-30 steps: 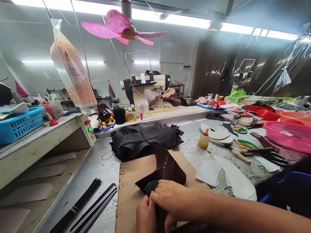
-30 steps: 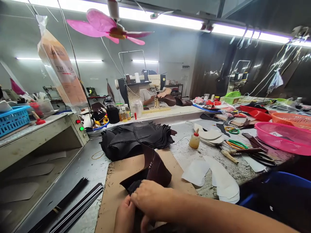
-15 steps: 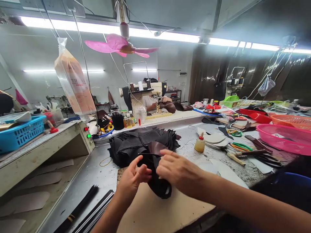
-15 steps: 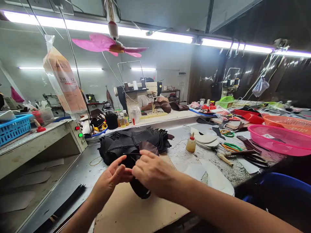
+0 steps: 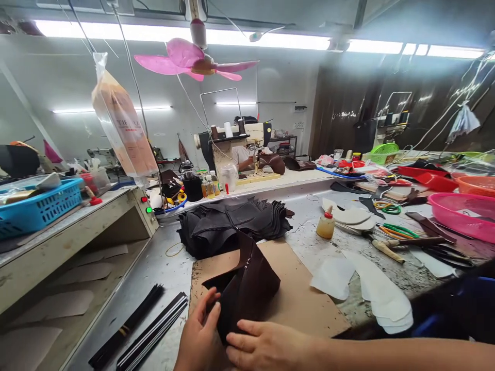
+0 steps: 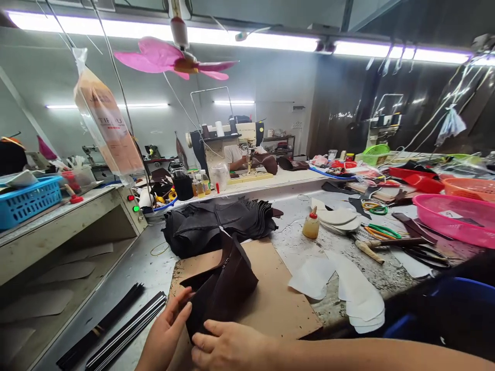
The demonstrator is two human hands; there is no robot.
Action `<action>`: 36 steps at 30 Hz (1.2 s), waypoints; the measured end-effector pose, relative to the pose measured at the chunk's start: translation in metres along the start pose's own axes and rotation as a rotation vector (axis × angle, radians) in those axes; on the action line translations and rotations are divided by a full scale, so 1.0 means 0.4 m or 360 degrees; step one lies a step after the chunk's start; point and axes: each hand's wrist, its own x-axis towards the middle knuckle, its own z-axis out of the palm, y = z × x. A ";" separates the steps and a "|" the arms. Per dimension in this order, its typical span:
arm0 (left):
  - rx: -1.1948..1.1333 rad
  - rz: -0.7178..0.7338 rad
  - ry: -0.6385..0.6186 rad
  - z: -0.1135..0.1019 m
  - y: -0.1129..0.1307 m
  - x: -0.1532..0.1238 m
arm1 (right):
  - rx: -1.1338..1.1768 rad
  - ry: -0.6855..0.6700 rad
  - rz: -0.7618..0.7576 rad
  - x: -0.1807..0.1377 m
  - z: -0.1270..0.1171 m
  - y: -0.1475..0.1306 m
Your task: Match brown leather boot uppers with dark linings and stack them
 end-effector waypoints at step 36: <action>0.0907 0.0738 -0.1393 -0.072 0.593 -0.053 | 0.1219 0.1090 0.1110 -0.109 -0.395 0.031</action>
